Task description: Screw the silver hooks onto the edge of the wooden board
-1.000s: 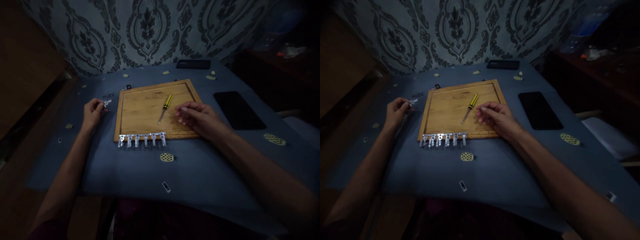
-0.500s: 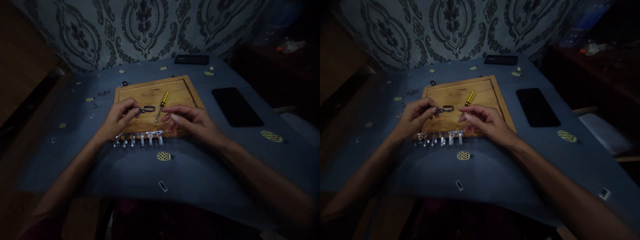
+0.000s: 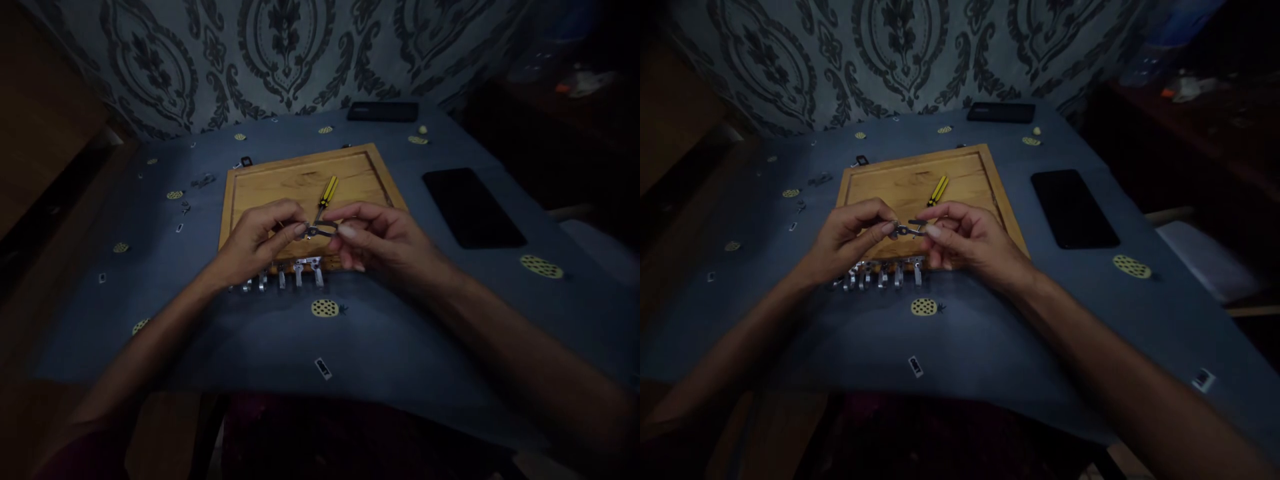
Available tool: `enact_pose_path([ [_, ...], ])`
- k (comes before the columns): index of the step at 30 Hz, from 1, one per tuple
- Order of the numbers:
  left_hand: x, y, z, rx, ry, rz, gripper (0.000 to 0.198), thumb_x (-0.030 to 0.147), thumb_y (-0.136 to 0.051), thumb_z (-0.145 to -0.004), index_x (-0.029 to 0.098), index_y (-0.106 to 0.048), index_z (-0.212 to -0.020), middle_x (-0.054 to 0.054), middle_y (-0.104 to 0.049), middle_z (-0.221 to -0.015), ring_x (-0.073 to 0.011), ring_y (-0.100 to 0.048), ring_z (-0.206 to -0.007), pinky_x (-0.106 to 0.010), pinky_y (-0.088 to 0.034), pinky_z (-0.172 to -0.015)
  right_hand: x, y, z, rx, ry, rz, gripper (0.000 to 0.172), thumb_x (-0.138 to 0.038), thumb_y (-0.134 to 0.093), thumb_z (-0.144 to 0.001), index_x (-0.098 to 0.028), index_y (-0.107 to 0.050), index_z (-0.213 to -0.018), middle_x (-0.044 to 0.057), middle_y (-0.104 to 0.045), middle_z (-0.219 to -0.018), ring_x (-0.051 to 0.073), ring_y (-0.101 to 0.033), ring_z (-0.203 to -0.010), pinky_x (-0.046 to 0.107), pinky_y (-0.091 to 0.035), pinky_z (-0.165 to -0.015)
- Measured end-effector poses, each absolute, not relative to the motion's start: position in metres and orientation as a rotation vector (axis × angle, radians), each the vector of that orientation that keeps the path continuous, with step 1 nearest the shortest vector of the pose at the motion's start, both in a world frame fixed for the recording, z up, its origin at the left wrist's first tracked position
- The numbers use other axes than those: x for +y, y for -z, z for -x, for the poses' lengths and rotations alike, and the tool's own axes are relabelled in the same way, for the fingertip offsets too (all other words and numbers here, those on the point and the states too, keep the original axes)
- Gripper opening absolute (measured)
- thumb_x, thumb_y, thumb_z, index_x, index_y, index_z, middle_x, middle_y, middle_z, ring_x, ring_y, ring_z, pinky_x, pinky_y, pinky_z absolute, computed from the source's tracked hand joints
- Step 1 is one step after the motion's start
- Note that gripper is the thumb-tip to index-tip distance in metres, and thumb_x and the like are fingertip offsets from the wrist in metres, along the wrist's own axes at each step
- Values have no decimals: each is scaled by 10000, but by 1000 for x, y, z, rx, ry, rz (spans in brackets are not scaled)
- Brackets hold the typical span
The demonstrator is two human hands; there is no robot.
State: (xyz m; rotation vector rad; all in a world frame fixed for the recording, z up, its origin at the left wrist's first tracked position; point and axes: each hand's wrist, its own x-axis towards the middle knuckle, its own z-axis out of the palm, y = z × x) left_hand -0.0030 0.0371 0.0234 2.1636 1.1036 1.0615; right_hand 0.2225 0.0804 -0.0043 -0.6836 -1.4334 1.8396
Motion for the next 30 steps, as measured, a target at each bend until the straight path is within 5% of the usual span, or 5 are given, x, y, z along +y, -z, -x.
enact_pose_path([
  [12, 32, -17, -1, 1119, -1018, -2177, 112, 252, -579, -1002, 201, -670, -963, -18, -696, -897, -155, -643, -837, -279, -485, -777, 84, 4, -223, -1312, -1850, 778, 363, -393, -939, -657, -188, -742, -883, -19, -705, -655, 75, -614, -511, 175, -482, -458],
  [17, 25, -15, 6, 1275, -985, -2191, 143, 311, -593, -1009, 192, -668, -1037, -44, -713, -995, -187, -664, -950, -308, -496, -843, 74, 0, -238, -1389, -1533, 935, 352, -441, -914, -693, -209, -723, -876, -18, -683, -646, 95, -626, -532, 206, -516, -484],
  [23, 11, -17, 2, 1400, -523, -2387, 500, 624, -736, -839, 190, -668, -1077, -57, -662, -1035, -261, -596, -1009, -383, -466, -873, 58, 28, -258, -1751, -782, 1148, 125, -356, -766, -866, -261, -755, -947, 31, -777, -876, 206, -734, -775, 350, -592, -716],
  [30, 5, -8, -10, 1476, -477, -2496, 487, 596, -773, -816, 173, -671, -1034, -76, -656, -1083, -277, -565, -1053, -427, -452, -950, 69, 42, -263, -2167, -332, 1013, 99, -279, -653, -954, -246, -714, -1024, 57, -771, -916, 252, -727, -827, 396, -568, -724],
])
